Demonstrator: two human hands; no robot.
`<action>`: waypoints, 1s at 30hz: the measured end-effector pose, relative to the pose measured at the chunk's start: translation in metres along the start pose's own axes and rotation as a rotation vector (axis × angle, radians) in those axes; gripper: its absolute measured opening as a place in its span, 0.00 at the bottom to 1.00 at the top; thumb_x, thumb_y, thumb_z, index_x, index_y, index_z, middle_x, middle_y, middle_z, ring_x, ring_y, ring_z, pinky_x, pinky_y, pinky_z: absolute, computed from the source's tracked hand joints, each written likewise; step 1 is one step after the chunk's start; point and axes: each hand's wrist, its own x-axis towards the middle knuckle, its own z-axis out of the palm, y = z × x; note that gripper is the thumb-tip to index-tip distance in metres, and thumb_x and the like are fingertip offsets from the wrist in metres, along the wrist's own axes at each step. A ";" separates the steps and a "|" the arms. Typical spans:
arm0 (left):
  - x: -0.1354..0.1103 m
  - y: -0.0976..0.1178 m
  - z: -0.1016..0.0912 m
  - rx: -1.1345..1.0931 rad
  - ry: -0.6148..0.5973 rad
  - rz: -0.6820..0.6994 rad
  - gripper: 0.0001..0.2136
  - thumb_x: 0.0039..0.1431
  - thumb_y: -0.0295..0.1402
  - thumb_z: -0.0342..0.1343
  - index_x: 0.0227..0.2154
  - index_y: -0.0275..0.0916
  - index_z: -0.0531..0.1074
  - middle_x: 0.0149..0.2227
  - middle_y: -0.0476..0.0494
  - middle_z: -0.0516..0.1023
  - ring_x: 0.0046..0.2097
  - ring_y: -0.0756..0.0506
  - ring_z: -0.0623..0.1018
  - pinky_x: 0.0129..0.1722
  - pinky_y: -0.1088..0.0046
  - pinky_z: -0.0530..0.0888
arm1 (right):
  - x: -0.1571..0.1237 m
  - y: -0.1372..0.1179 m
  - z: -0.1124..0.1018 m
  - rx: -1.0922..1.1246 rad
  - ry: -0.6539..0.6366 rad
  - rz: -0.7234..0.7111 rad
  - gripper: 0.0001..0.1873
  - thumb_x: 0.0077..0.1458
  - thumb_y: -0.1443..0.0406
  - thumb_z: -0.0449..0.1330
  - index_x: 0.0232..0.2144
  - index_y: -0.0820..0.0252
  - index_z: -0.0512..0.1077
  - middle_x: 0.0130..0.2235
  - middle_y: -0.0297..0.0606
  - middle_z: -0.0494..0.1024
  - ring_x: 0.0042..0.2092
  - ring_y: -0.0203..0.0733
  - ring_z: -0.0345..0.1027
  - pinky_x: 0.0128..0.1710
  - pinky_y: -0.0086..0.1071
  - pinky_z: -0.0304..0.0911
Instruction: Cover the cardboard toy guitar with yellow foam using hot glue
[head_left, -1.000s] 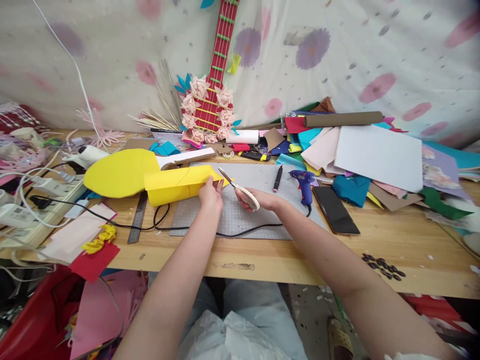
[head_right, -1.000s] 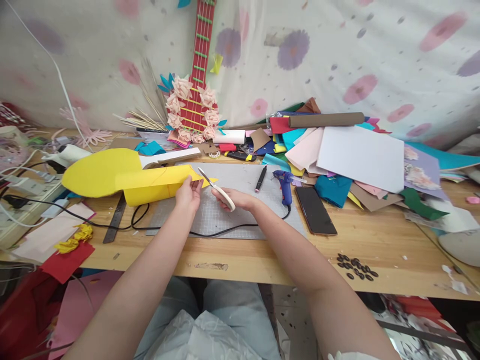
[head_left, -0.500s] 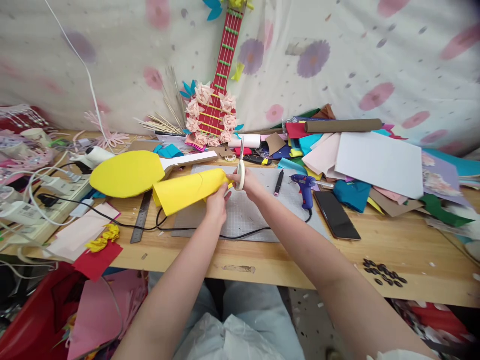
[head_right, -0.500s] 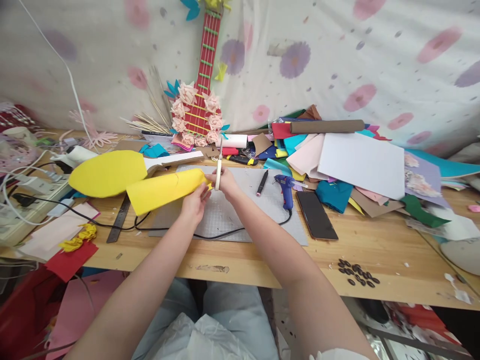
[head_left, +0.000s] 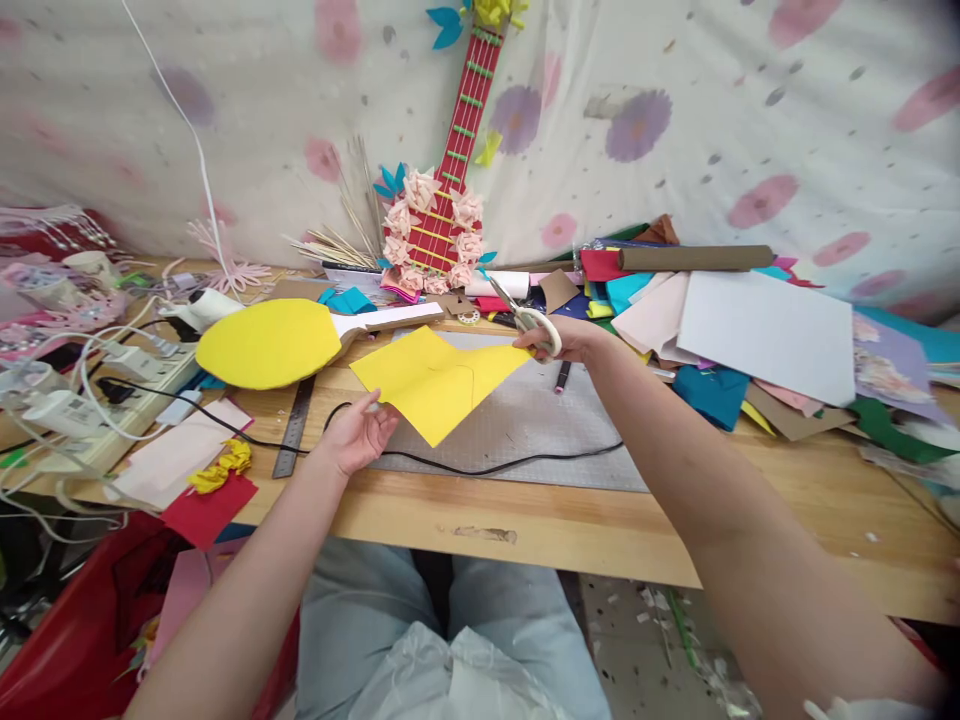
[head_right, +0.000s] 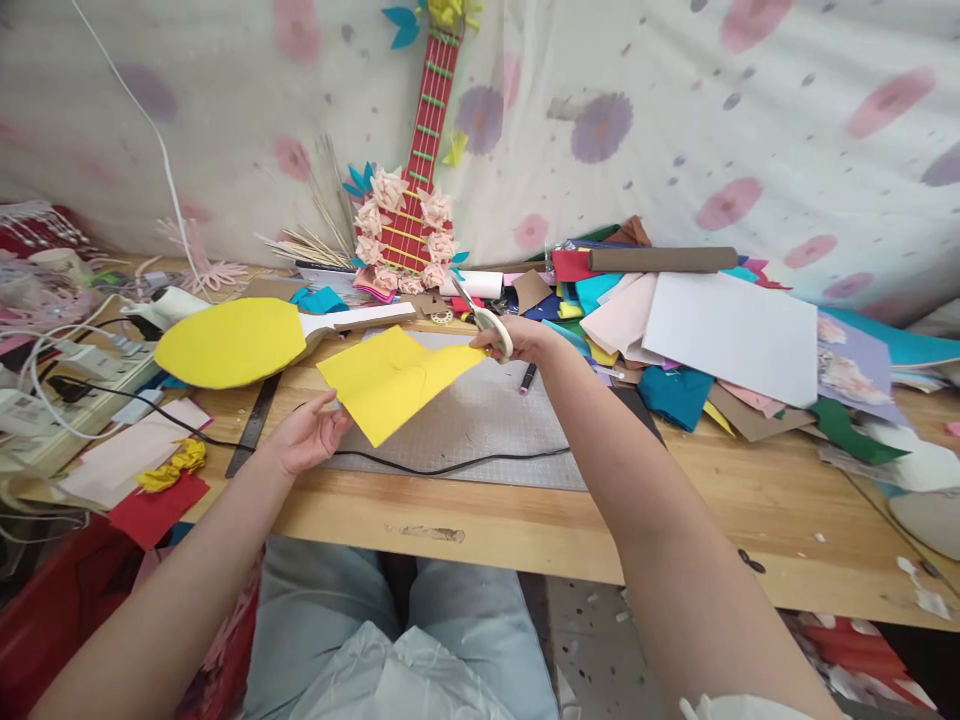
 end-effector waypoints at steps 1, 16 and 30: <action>0.002 -0.001 0.004 0.049 0.047 -0.004 0.08 0.60 0.25 0.48 0.36 0.31 0.72 0.23 0.42 0.76 0.21 0.52 0.75 0.19 0.83 0.73 | -0.001 0.000 -0.001 -0.022 -0.006 0.013 0.17 0.38 0.66 0.70 0.21 0.62 0.62 0.18 0.30 0.66 0.18 0.26 0.57 0.16 0.23 0.50; 0.014 -0.018 0.037 0.231 0.143 0.667 0.16 0.52 0.18 0.52 0.42 0.41 0.69 0.31 0.46 0.78 0.29 0.49 0.79 0.33 0.71 0.77 | 0.001 0.023 0.012 0.154 0.311 -0.021 0.18 0.39 0.63 0.69 0.26 0.61 0.63 0.21 0.33 0.69 0.17 0.27 0.55 0.13 0.23 0.44; 0.017 -0.010 0.056 0.441 0.160 0.904 0.18 0.55 0.26 0.52 0.49 0.42 0.61 0.29 0.50 0.77 0.27 0.51 0.78 0.28 0.76 0.76 | 0.014 0.019 0.014 0.315 0.319 -0.079 0.17 0.38 0.67 0.69 0.23 0.61 0.61 0.19 0.28 0.63 0.19 0.26 0.55 0.16 0.23 0.47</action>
